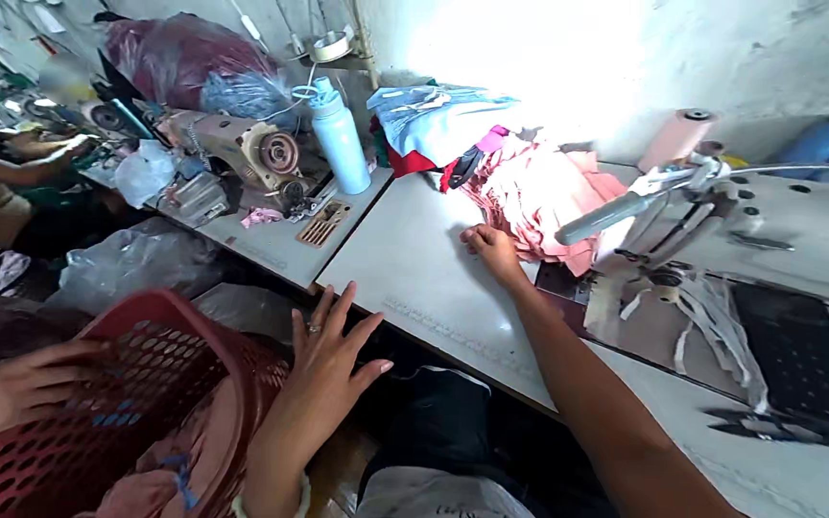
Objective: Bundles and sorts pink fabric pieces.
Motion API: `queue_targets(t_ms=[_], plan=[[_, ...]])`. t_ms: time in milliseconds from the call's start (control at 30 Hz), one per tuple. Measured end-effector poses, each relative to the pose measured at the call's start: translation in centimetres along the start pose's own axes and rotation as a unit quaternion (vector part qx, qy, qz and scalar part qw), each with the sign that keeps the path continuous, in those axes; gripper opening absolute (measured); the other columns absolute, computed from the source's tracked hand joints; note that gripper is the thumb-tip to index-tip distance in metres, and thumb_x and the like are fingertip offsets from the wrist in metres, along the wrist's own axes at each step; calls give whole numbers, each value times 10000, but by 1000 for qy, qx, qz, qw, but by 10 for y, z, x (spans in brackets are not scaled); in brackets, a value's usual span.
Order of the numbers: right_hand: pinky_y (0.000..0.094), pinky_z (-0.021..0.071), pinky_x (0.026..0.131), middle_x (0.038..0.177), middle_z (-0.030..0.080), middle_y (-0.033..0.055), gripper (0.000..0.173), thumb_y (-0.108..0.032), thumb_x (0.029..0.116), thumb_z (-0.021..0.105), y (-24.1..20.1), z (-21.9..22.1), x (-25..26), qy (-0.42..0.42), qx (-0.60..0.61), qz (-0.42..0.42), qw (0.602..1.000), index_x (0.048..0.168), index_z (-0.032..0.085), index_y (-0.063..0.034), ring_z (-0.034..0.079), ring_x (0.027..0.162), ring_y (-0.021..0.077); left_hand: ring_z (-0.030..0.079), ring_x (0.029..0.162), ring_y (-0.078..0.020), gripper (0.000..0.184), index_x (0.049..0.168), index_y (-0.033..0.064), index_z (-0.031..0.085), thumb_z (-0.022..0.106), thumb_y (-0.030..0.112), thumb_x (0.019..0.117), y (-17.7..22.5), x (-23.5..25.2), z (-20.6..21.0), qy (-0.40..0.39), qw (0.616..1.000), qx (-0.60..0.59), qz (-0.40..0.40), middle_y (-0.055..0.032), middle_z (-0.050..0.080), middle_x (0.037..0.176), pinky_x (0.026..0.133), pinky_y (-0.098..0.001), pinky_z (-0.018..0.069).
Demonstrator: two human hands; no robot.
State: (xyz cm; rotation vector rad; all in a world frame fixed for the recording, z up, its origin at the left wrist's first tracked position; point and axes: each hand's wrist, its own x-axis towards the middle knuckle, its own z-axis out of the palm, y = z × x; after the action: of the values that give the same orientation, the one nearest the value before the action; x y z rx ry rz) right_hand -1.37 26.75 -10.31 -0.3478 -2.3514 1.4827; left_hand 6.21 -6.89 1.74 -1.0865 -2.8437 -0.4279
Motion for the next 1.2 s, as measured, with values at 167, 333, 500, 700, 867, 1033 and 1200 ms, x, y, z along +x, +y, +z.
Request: queue_targets(t_ms=[167, 333, 500, 700, 867, 1033, 1200], plan=[[531, 553, 882, 1027, 700, 249, 238, -87, 1054, 540, -1, 7, -4, 47, -94, -88, 991, 1073, 705, 83, 700, 927, 366, 226, 1542, -420, 519, 1440, 139, 600, 637, 409, 998, -9, 72, 36, -100, 991, -87, -22, -175, 361, 1631, 1196, -710, 116], [586, 532, 864, 1129, 694, 256, 181, -67, 969, 610, -15, -1, -5, 246, -272, -279, 887, 1042, 739, 36, 674, 1024, 444, 330, 1507, -378, 442, 1396, 40, 614, 578, 305, 1044, -12, 146, 102, -62, 983, -173, 22, -196, 455, 1564, 1223, -595, 229], [737, 281, 1111, 1530, 393, 366, 504, -254, 1005, 594, 2, -34, -2, 202, -403, -49, 891, 1445, 543, -13, 354, 1421, 577, 314, 1527, -336, 450, 1467, 121, 574, 503, 324, 1072, -14, 164, 159, -24, 992, -114, 50, -114, 453, 1590, 1231, -626, 150], [724, 237, 1142, 1554, 386, 345, 563, -362, 992, 537, 22, -29, 7, 180, -445, -19, 877, 1486, 530, -93, 317, 1457, 557, 651, 1203, -223, 267, 1200, -56, 683, 520, 65, 1026, -43, 147, 149, 64, 883, -464, 45, -157, 716, 1210, 1115, -404, 457], [687, 222, 1157, 1545, 409, 330, 528, -306, 975, 578, 20, -32, 5, 181, -441, -23, 879, 1465, 562, -110, 338, 1447, 543, 696, 1060, -160, 258, 1215, 43, 644, 512, 169, 1032, -64, 67, 128, 61, 736, -671, -60, -41, 719, 1148, 1001, -378, 551], [765, 200, 1116, 1539, 355, 395, 684, -396, 928, 620, 17, -26, 12, 156, -488, 2, 859, 1475, 490, -5, 306, 1433, 605, 704, 1023, -158, 220, 1145, -4, 686, 555, 121, 1020, -93, -31, 145, 4, 818, -534, -212, -88, 731, 1091, 956, -355, 571], [749, 215, 1114, 1523, 375, 401, 745, -517, 961, 502, 20, -16, 14, 154, -533, 11, 832, 1480, 467, 17, 350, 1412, 600, 657, 1184, -291, 315, 1286, -26, 654, 539, 148, 1049, -96, -107, 190, -276, 864, -332, -258, -210, 671, 1275, 1050, -439, 502]])
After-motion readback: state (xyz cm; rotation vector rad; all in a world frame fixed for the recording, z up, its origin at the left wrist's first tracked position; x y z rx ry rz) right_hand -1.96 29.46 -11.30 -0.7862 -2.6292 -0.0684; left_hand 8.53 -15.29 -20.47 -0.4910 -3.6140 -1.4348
